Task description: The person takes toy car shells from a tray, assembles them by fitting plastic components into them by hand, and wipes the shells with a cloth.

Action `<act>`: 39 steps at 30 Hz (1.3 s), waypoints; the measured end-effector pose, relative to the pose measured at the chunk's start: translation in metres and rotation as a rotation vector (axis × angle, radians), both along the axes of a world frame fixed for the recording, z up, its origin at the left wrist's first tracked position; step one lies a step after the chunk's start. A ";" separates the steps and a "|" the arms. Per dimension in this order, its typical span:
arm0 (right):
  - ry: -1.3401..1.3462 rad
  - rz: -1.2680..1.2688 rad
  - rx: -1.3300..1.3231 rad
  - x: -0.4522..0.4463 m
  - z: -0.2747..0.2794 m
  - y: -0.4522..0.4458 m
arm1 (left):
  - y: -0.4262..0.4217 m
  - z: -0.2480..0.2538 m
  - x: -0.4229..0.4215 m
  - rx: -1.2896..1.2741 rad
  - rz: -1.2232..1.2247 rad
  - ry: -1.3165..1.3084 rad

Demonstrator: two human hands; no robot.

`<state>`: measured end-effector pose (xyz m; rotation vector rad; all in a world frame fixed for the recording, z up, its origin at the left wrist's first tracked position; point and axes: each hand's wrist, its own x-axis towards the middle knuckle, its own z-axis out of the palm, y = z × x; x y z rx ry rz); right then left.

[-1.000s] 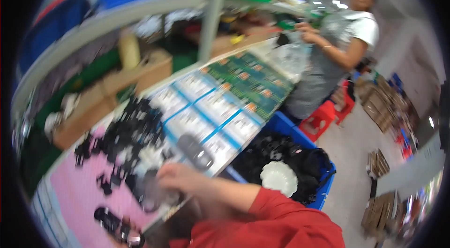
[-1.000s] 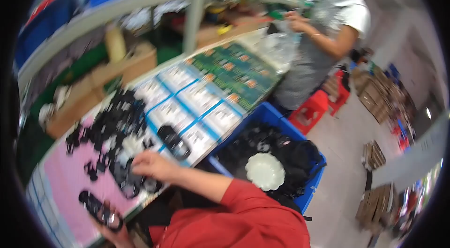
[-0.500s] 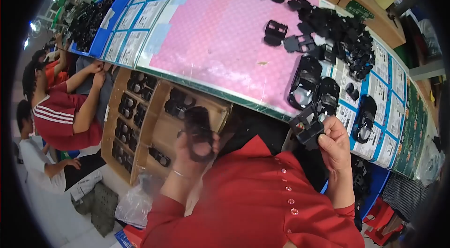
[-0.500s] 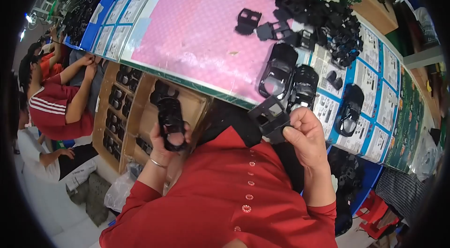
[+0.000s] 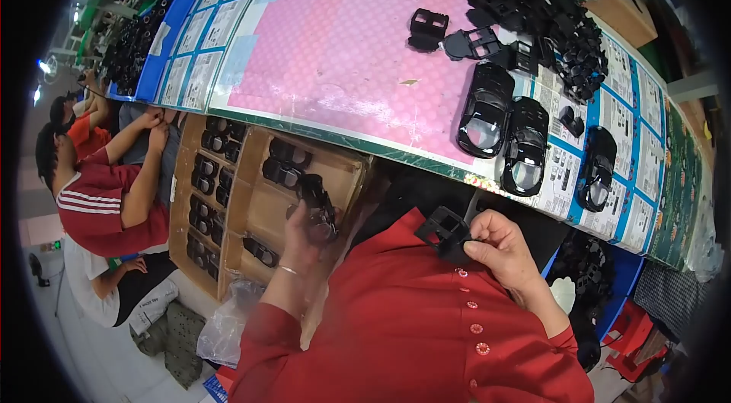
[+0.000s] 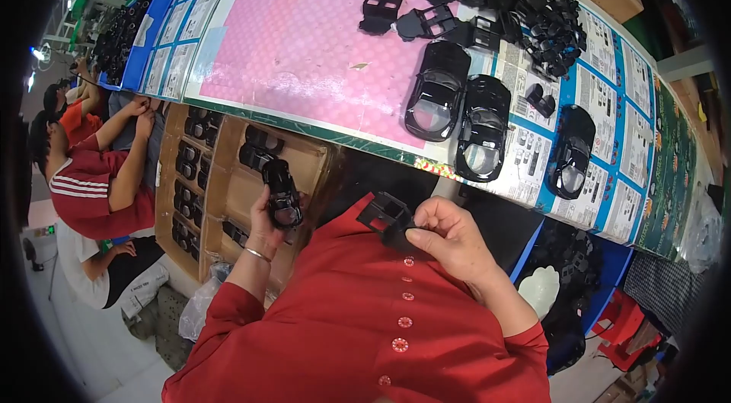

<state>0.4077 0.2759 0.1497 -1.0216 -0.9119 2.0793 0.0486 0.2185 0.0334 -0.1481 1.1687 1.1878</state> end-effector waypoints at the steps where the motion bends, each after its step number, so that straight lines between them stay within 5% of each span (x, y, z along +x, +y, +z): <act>1: 0.004 -0.008 -0.035 0.002 -0.003 -0.003 | 0.003 -0.003 0.001 0.003 0.001 0.005; 13: 0.025 -0.118 -0.020 0.020 -0.009 -0.003 | -0.006 0.002 0.005 -0.017 0.102 0.095; 20: -0.015 -0.148 -0.009 0.008 0.001 0.009 | 0.020 0.065 0.043 0.485 -0.126 -0.254; 24: 0.086 -0.151 0.012 -0.004 0.012 0.021 | 0.061 0.101 0.082 0.719 -0.363 -0.236; 33: 0.141 -0.250 0.163 -0.006 0.035 0.052 | 0.119 0.137 0.140 0.743 -0.418 -0.367; 39: -0.143 -0.430 0.457 -0.006 0.050 0.061 | 0.136 0.127 0.154 0.764 -0.358 -0.423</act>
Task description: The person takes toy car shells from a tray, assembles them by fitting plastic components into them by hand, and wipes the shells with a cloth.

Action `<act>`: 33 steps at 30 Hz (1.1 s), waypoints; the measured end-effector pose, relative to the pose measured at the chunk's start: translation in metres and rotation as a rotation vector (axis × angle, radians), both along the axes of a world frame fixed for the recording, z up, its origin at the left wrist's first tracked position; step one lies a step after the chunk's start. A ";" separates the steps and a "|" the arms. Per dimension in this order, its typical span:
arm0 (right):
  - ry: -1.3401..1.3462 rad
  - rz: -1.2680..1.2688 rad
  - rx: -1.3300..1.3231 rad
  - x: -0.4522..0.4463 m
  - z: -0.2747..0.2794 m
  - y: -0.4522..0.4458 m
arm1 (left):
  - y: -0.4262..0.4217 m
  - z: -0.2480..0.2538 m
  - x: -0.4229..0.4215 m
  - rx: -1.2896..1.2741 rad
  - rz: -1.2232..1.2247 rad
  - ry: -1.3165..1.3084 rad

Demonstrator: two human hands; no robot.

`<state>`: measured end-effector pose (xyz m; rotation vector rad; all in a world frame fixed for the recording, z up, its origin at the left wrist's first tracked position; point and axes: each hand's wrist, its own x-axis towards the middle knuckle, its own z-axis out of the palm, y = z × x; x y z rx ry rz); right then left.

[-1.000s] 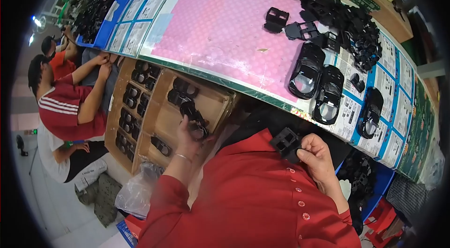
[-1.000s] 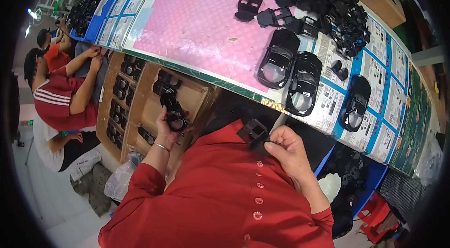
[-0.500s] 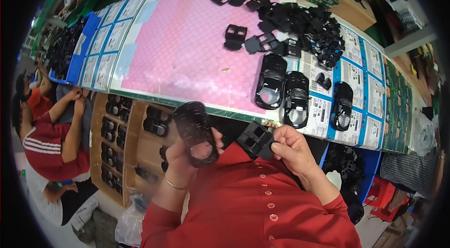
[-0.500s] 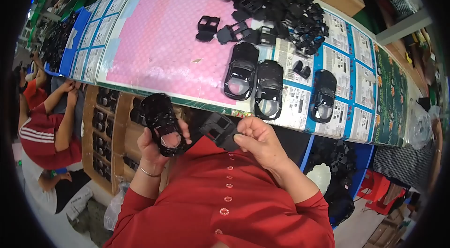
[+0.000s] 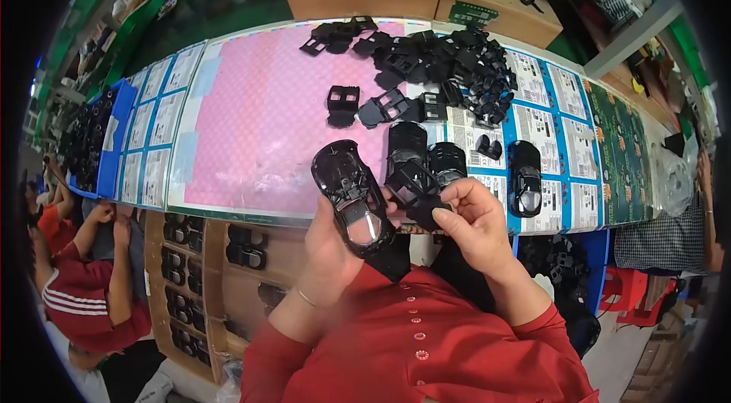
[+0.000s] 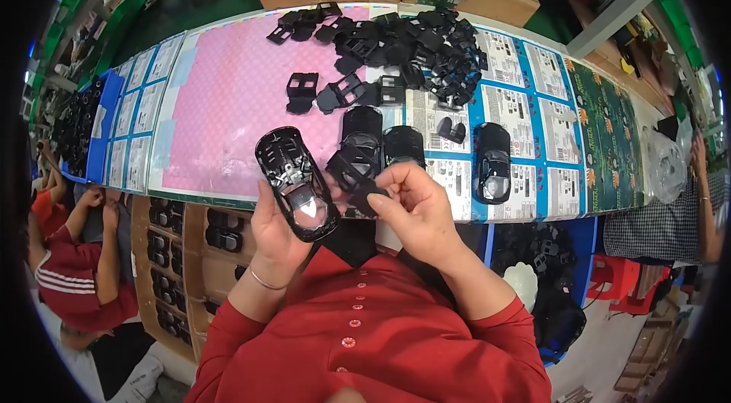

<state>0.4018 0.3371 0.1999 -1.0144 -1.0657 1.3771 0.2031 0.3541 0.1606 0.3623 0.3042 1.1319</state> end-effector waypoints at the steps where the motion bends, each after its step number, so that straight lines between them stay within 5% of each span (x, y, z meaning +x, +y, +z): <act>1: 0.001 -0.006 0.003 -0.002 0.006 0.001 | 0.001 -0.003 0.004 -0.033 0.013 0.015; 3: -0.692 -0.066 0.606 -0.007 0.020 0.005 | 0.004 -0.001 0.015 -0.034 0.044 0.031; 6: -0.900 -0.070 0.959 -0.020 0.016 0.009 | 0.006 0.001 0.021 -0.087 0.044 0.053; 11: -0.976 0.065 0.885 -0.028 0.016 0.006 | 0.008 0.013 0.028 -0.030 0.018 0.054; 14: -0.821 0.061 0.908 -0.027 0.009 0.009 | 0.008 0.013 0.028 -0.067 0.019 0.046; 33: -0.933 -0.027 0.739 -0.010 0.011 0.019 | 0.002 0.010 0.029 0.011 -0.017 0.009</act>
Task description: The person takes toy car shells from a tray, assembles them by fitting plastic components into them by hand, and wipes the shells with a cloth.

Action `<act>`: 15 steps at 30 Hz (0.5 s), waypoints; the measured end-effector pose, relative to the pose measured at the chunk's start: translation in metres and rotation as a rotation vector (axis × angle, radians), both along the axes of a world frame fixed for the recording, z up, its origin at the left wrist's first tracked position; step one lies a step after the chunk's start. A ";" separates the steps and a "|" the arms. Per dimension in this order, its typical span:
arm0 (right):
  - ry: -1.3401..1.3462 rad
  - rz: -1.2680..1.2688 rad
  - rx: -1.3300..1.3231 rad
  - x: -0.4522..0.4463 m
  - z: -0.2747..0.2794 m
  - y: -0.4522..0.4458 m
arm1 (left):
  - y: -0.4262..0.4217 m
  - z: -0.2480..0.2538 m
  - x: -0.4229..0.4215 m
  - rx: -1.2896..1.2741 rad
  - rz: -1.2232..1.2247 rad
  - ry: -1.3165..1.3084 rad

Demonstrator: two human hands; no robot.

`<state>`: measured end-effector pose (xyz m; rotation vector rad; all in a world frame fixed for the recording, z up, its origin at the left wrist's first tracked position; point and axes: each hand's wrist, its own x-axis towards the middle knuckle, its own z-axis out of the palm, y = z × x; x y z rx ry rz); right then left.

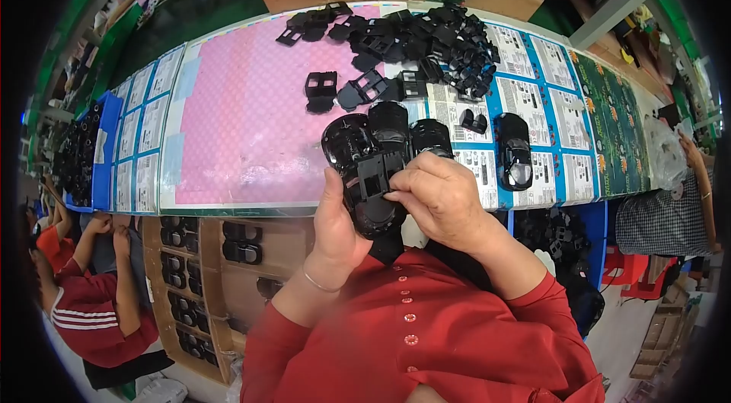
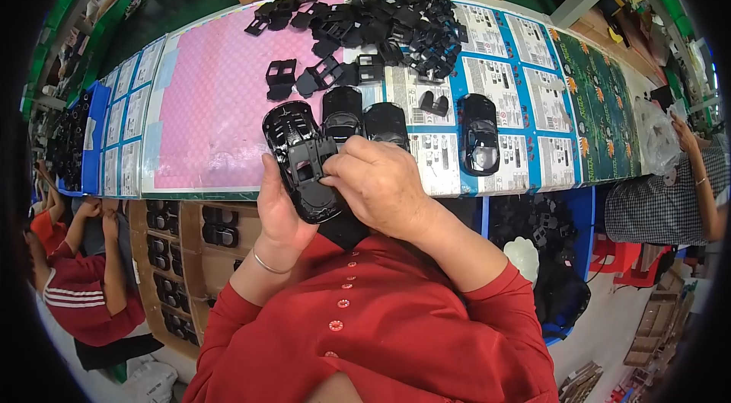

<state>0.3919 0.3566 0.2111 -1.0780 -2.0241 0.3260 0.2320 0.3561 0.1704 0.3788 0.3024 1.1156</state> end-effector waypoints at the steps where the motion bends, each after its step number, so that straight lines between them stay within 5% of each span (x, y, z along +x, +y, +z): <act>1: -0.014 -0.003 0.006 0.001 0.000 0.000 | 0.001 -0.002 -0.001 0.018 -0.020 -0.031; 15: -0.237 0.086 0.150 -0.004 -0.008 0.000 | -0.002 -0.005 -0.003 0.026 -0.038 0.066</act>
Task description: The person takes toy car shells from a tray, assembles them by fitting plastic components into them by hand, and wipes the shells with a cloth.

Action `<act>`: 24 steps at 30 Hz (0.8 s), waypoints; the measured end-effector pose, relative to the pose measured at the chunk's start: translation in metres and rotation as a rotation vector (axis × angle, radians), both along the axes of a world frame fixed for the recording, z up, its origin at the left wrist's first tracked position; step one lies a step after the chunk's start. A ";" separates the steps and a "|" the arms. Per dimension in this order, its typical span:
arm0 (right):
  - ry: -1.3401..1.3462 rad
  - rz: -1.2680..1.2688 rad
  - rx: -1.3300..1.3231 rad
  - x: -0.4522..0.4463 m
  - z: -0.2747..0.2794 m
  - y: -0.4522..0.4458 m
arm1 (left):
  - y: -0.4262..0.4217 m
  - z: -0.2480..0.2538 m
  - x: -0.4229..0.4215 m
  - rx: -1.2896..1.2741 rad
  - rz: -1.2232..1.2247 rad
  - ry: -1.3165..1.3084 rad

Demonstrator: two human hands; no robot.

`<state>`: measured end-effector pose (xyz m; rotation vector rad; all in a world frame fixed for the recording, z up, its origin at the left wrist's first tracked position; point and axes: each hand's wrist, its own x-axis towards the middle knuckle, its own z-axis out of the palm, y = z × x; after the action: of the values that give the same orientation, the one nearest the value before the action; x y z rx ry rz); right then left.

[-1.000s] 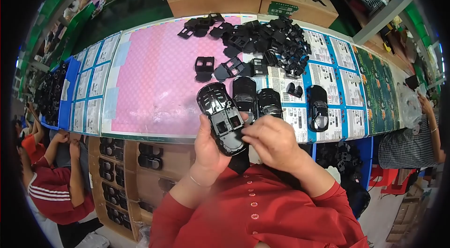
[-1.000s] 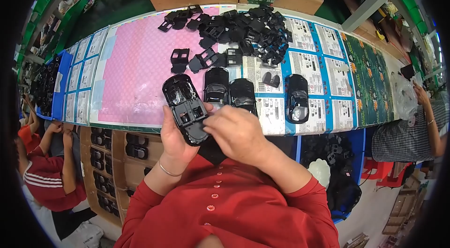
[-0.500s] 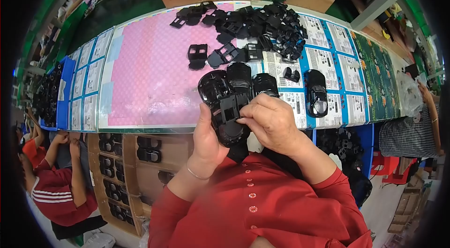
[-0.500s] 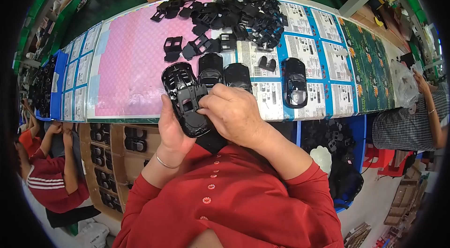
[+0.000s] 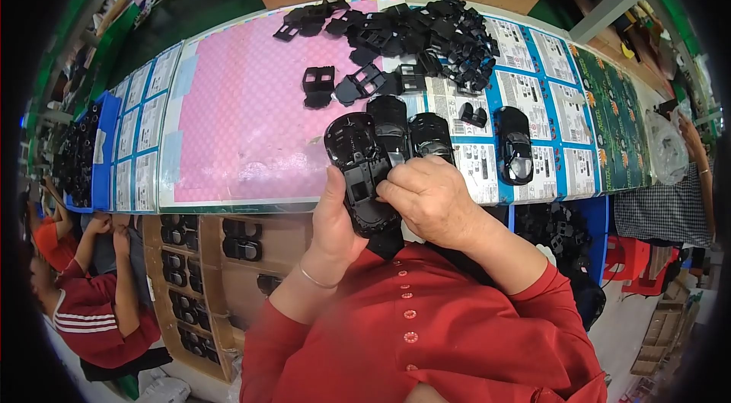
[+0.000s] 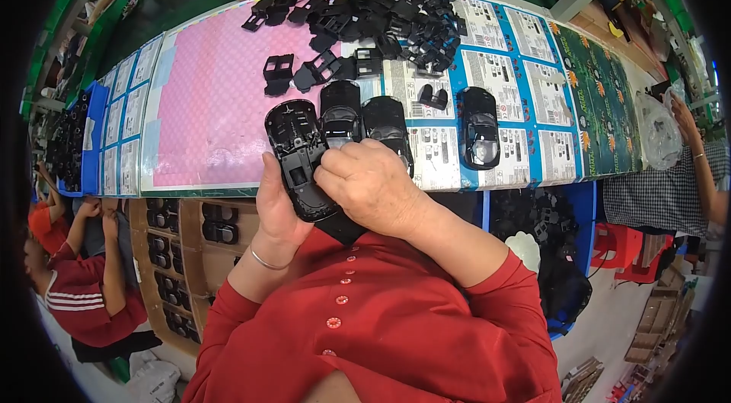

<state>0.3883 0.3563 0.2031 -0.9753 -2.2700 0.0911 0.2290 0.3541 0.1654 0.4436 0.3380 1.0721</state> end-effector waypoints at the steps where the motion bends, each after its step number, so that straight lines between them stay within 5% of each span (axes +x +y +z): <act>1: -0.030 0.006 0.019 0.000 0.002 0.001 | 0.000 0.002 0.001 0.003 0.017 0.045; 17: -0.059 -0.001 0.100 0.001 0.008 -0.007 | -0.004 0.013 -0.002 0.117 0.119 0.196; 24: 0.169 0.053 -0.012 0.005 0.001 -0.010 | -0.010 0.016 -0.004 0.123 0.137 0.380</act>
<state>0.3929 0.3466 0.2045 -0.8790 -2.1424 0.2030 0.2251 0.3444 0.1814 0.7459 0.6481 1.1446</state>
